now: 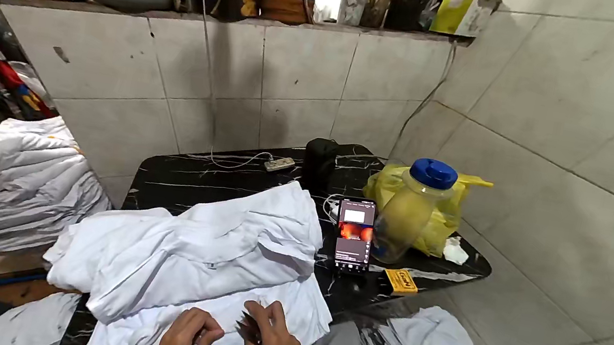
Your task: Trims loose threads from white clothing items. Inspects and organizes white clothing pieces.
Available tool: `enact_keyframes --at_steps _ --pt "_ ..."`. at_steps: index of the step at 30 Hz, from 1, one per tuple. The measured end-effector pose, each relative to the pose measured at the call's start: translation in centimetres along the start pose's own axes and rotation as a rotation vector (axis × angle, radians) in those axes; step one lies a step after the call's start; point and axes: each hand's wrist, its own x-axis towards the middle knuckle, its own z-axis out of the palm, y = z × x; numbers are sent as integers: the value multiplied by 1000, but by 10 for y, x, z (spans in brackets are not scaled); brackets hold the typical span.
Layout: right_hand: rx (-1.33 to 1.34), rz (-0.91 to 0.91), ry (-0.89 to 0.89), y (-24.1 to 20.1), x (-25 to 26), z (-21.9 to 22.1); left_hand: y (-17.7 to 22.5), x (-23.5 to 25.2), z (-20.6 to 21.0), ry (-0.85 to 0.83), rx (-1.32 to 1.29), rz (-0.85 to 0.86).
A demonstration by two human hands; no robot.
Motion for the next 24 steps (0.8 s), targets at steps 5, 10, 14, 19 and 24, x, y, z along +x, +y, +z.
enact_keyframes --at_steps 5,10,14,19,24 --pt "-22 -8 28 2 0 5 0 -4 -3 25 -23 -2" --pt "-9 -3 15 1 0 3 -4 -3 6 51 -69 6" --pt "-17 -1 12 1 1 4 -6 -3 9 96 -75 10" --pt "-17 1 7 2 0 3 -4 -3 11 142 -1 14" --pt "-10 -16 26 2 1 5 -5 -3 10 82 -41 -22"
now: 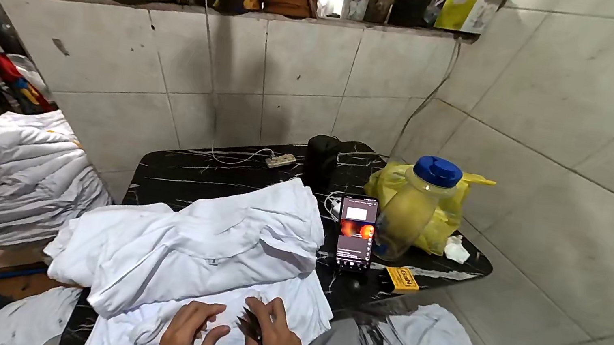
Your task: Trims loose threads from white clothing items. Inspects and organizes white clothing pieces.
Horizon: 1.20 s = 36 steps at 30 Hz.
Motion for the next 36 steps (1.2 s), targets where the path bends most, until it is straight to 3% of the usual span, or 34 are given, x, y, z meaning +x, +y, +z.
enact_keyframes --at_steps 13,27,36 --pt "-11 9 -11 0 0 0 5 9 -9 -115 23 -108" --pt "-5 19 -36 -1 -1 -2 8 9 -7 -76 38 -93" --pt "-11 13 -5 0 -1 1 10 10 -16 -155 42 -139"
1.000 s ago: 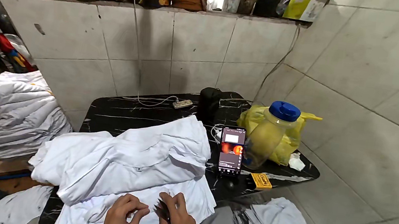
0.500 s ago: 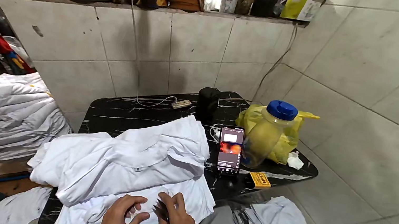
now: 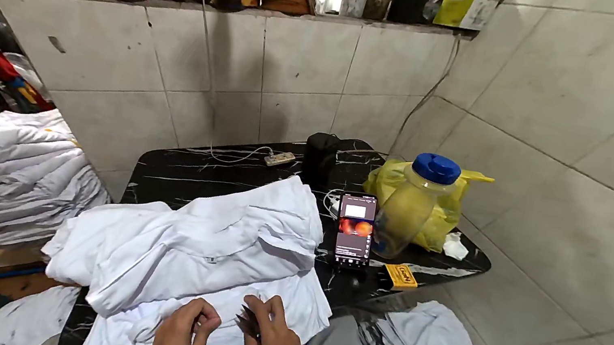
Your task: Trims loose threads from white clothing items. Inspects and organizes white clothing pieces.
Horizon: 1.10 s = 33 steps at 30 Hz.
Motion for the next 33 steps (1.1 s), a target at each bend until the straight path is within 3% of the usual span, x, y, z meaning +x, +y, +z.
enact_keyframes --at_steps 4,10,16,33 --pt "2 -3 -10 1 0 -1 2 0 6 35 49 12" --pt "1 -10 3 0 1 -1 -5 -3 6 56 -142 63" --pt "3 0 -14 0 0 -2 -4 -4 11 95 -12 68" --pt "0 -14 20 0 -1 2 -6 -9 18 175 -141 101"
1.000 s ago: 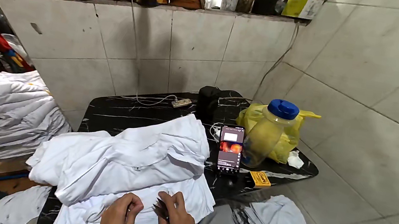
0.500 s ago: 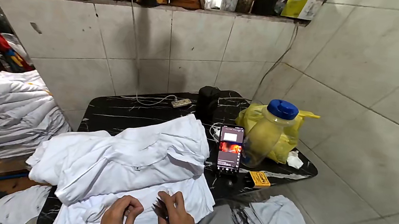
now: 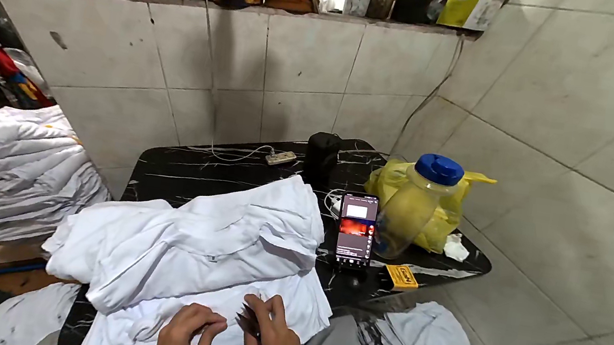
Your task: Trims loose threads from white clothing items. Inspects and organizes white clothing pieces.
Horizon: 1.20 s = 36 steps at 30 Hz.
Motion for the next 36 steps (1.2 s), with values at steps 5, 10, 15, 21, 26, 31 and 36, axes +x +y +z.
enact_keyframes --at_steps 5,10,15,21,26,31,36 --pt "0 1 0 0 -1 -1 1 0 0 9 65 -5" --pt "4 4 -13 0 0 -1 -3 -1 -1 -33 22 -6" --pt "-9 -1 -8 0 -1 -1 -1 0 2 -15 19 -9" --pt "3 19 -34 -2 0 -3 4 3 1 -34 138 -12" --pt "-14 6 -13 1 0 0 4 3 -5 -66 107 -60" --pt "-5 4 -11 2 0 0 3 3 -2 -54 113 -47" --pt "-7 -8 7 2 -1 2 0 2 -1 -38 89 -41"
